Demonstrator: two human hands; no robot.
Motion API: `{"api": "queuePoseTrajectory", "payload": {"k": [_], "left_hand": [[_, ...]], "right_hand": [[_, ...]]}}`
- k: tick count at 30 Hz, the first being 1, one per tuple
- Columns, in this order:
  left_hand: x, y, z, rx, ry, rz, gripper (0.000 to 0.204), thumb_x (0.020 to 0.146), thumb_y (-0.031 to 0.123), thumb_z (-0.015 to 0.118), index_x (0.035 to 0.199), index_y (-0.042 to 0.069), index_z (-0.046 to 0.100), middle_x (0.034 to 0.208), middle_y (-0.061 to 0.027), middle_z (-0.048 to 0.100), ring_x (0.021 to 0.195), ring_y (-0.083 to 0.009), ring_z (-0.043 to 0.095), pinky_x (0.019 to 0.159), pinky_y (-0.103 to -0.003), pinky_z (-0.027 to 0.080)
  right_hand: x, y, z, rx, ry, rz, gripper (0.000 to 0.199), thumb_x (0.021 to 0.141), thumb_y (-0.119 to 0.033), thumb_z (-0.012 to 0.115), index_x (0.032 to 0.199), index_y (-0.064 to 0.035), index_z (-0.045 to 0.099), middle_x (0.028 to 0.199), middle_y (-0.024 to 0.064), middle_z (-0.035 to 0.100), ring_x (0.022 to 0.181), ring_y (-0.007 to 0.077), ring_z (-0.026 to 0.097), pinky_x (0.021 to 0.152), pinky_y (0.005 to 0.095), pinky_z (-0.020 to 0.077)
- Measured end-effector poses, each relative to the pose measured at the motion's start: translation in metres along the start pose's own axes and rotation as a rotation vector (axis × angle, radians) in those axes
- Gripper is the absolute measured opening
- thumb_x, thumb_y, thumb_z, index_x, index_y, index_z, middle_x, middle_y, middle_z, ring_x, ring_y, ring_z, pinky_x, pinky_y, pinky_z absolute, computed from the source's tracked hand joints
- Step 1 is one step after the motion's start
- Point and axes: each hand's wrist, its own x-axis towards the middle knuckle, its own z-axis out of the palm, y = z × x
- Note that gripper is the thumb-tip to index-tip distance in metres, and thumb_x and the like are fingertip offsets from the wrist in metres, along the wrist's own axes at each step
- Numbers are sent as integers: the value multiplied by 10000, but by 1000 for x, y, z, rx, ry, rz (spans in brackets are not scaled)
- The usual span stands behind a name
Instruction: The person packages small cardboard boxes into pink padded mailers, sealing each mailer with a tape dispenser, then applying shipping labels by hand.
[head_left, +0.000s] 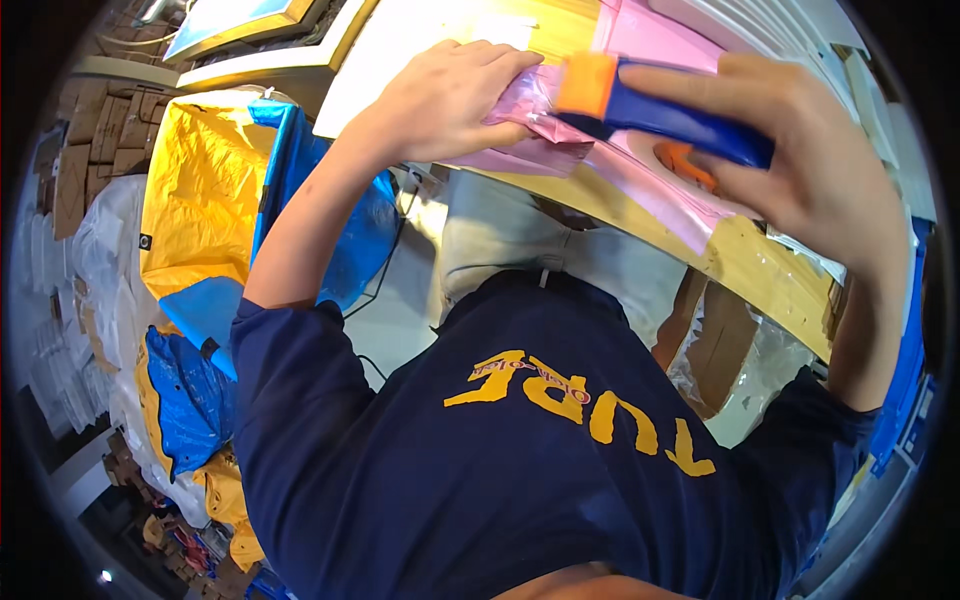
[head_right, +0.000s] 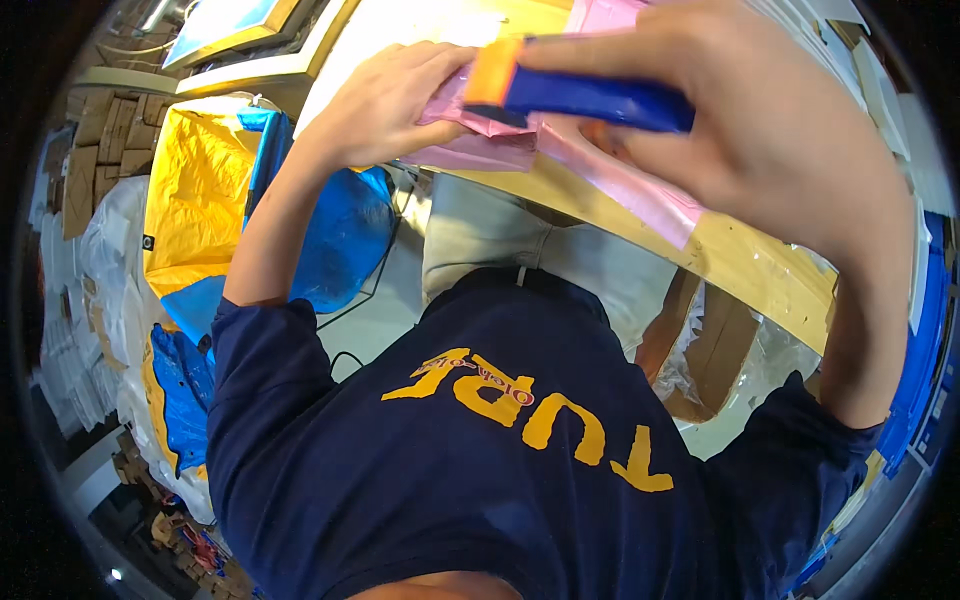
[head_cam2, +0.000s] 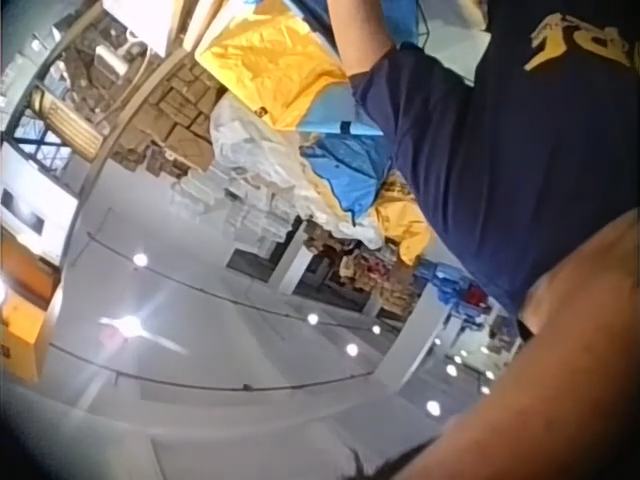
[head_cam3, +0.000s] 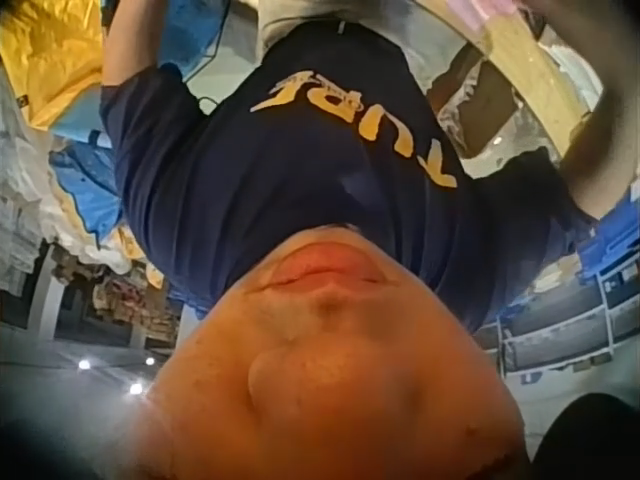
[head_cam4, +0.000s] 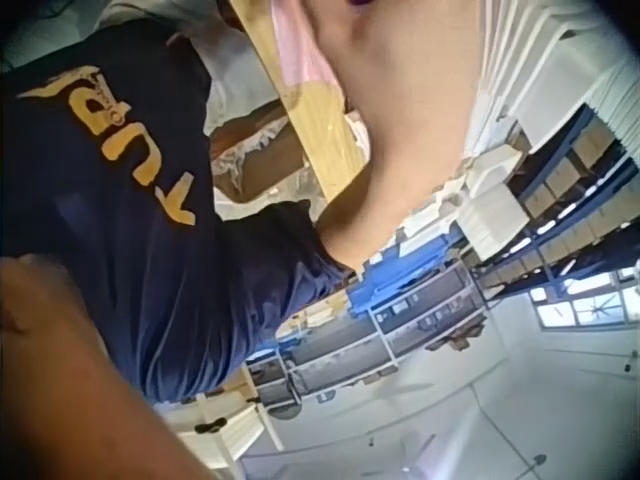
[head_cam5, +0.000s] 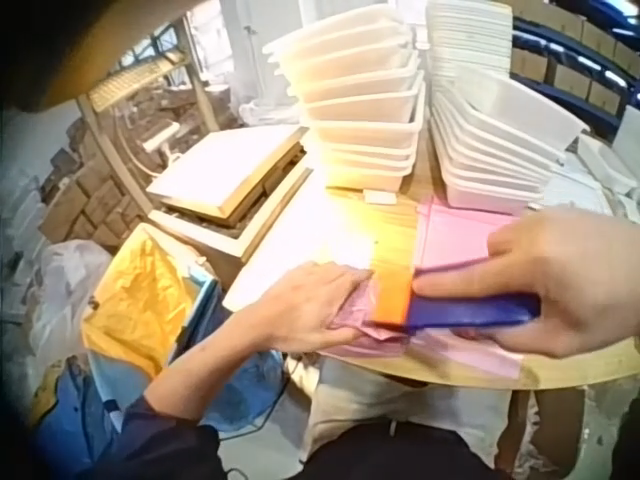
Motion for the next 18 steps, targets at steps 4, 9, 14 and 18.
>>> {"api": "queuePoseTrajectory", "payload": {"k": [4, 9, 14, 18], "left_hand": [[-1, 5, -1, 35, 52, 29, 752, 814, 473, 763, 1397, 54, 540, 1268, -135, 645, 1098, -315, 633, 992, -393, 468], [20, 33, 3, 134, 28, -10, 780, 806, 524, 778, 1382, 50, 550, 1242, -129, 655, 1076, -290, 647, 988, -374, 470], [40, 59, 18, 172, 81, -103, 851, 735, 558, 842, 1363, 50, 575, 1188, -115, 677, 1053, -267, 658, 967, -364, 480], [28, 44, 15, 62, 142, -95, 941, 624, 555, 913, 1333, 20, 603, 1090, -106, 710, 990, -255, 682, 924, -365, 502]], "right_hand": [[-10, 13, 16, -98, -122, 60, 479, 904, -185, 757, 1376, -184, 678, 856, 79, 574, 669, 214, 469, 632, 327, 411], [-18, 26, 40, -89, -102, 185, 503, 894, -194, 762, 1388, -235, 670, 876, 79, 556, 685, 223, 470, 655, 329, 424], [-24, 22, 39, -136, -94, 210, 542, 878, -202, 775, 1402, -275, 657, 890, 78, 546, 691, 218, 478, 651, 320, 432], [-35, 19, 40, -154, -64, 216, 561, 866, -204, 784, 1406, -281, 653, 897, 74, 546, 696, 213, 486, 640, 315, 429]]}}
